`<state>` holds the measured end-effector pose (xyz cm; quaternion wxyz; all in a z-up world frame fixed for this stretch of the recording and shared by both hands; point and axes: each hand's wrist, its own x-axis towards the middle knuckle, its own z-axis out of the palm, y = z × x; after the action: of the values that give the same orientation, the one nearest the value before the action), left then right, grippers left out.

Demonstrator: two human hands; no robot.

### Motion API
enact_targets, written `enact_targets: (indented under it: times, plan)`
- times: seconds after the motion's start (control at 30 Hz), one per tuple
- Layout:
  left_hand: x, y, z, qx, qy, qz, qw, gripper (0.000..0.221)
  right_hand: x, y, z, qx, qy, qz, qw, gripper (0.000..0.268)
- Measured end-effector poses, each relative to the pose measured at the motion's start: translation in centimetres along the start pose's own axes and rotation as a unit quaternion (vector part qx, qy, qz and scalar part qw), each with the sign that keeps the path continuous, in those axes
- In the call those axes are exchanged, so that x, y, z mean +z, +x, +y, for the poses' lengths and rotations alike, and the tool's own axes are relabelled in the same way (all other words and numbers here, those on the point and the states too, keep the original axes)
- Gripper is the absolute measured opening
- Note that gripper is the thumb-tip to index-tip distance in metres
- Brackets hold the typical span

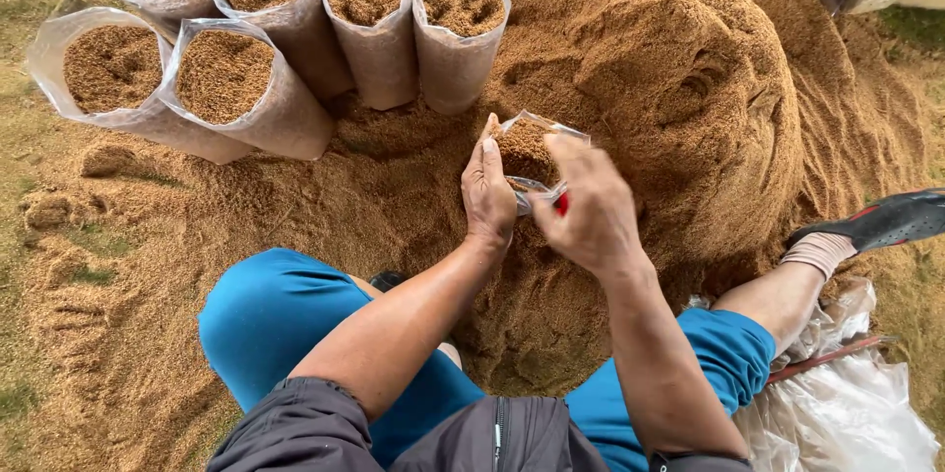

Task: Filling plastic bags with granular material using a scoop and packing it down by hand.

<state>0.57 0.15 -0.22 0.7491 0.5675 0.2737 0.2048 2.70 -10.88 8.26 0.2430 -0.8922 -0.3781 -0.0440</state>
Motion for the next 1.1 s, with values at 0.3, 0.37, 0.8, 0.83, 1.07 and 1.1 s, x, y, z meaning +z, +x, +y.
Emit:
enact_targets:
  times: [0.3,0.37,0.8,0.83,1.07,1.1]
  plan:
    - [-0.2,0.3,-2.0,0.106,0.004,-0.025,0.994,0.045,5.6,0.9,2.0,-0.048,-0.211,-0.175,0.961,0.051]
    - [-0.2,0.2,-1.7,0.102,-0.004,-0.027,0.994,0.045,6.8,0.2,2.9,-0.048,-0.219,-0.176,0.959,0.046]
    - [-0.7,0.2,-2.3,-0.009,0.006,0.005,1.000,0.068,3.5,2.0,1.2,-0.052,-0.137,-0.211,0.966,0.033]
    - [-0.5,0.6,-1.9,-0.007,0.006,0.003,1.000,0.068,3.1,2.0,1.8,-0.051,-0.138,-0.208,0.967,0.033]
    - [-0.4,-0.5,-0.2,-0.070,-0.061,0.016,0.996,0.088,3.5,-0.3,5.3,-0.094,-0.165,-0.131,0.973,0.010]
    - [-0.3,-0.4,-0.1,-0.080,-0.089,0.023,0.993,0.093,4.2,-0.5,6.6,-0.114,-0.164,-0.106,0.974,0.010]
